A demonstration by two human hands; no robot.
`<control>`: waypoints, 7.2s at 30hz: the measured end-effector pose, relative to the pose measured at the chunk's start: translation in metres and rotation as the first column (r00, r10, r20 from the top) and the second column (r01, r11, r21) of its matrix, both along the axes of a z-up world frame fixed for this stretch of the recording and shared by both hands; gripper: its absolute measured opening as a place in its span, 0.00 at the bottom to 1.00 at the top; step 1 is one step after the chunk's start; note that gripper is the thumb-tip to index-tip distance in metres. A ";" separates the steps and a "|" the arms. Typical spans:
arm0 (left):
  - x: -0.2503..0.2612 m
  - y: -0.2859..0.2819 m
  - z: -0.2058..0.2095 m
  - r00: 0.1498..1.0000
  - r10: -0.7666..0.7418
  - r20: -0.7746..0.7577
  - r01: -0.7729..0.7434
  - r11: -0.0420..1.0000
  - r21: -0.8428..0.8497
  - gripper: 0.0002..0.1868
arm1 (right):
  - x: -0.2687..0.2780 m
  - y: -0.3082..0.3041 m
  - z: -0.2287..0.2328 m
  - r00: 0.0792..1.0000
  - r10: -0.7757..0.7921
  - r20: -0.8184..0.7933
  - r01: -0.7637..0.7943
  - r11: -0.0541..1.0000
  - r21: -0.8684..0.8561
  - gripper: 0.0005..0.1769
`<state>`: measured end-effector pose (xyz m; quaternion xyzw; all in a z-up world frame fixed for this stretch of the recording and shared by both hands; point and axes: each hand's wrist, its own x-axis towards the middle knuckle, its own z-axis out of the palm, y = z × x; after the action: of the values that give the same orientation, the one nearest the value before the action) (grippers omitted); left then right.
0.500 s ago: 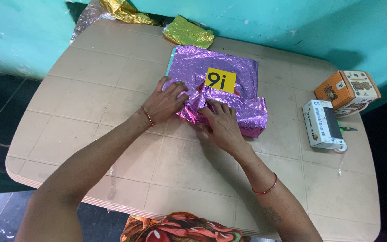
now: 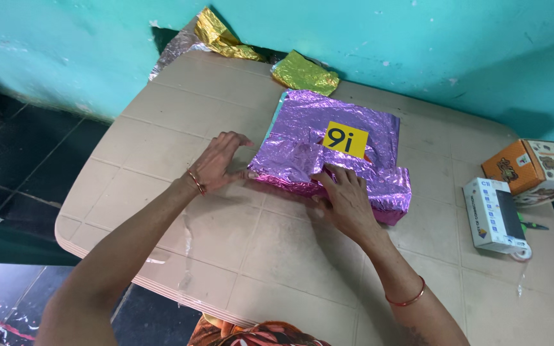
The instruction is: The person wraps a rectangular box with shiny purple foil paper on a tiled table. They fold the paper edges around the box, smooth the surface, and secure the folds with clear tape. The person then removes the box from the paper and sets it aside.
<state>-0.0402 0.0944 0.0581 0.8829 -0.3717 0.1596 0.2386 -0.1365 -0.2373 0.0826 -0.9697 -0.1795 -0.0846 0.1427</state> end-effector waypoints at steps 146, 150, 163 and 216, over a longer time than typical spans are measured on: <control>0.032 -0.220 -0.005 0.437 -0.239 -0.867 -0.062 0.954 -0.295 0.14 | 0.010 -0.047 -0.017 0.971 -0.164 0.172 -0.013 0.685 0.728 0.13; 0.046 -0.223 -0.021 0.395 -0.254 -0.883 -0.041 0.955 -0.292 0.18 | -0.018 -0.033 -0.014 0.906 -0.115 0.406 -0.076 0.902 0.426 0.13; 0.027 -0.188 0.011 0.876 -0.206 -0.435 0.036 0.929 -0.368 0.11 | -0.039 -0.026 -0.028 0.928 -0.077 0.364 -0.042 0.951 0.306 0.21; -0.001 -0.213 0.064 0.921 -0.318 -0.226 0.389 0.778 0.493 0.34 | -0.008 -0.144 -0.059 0.841 -0.336 -0.425 0.483 0.110 0.869 0.08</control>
<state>-0.0411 -0.1190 0.1217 0.8365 -0.5441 -0.0543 0.0357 -0.1449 -0.3816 0.0234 -0.6881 0.1940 -0.1525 0.6824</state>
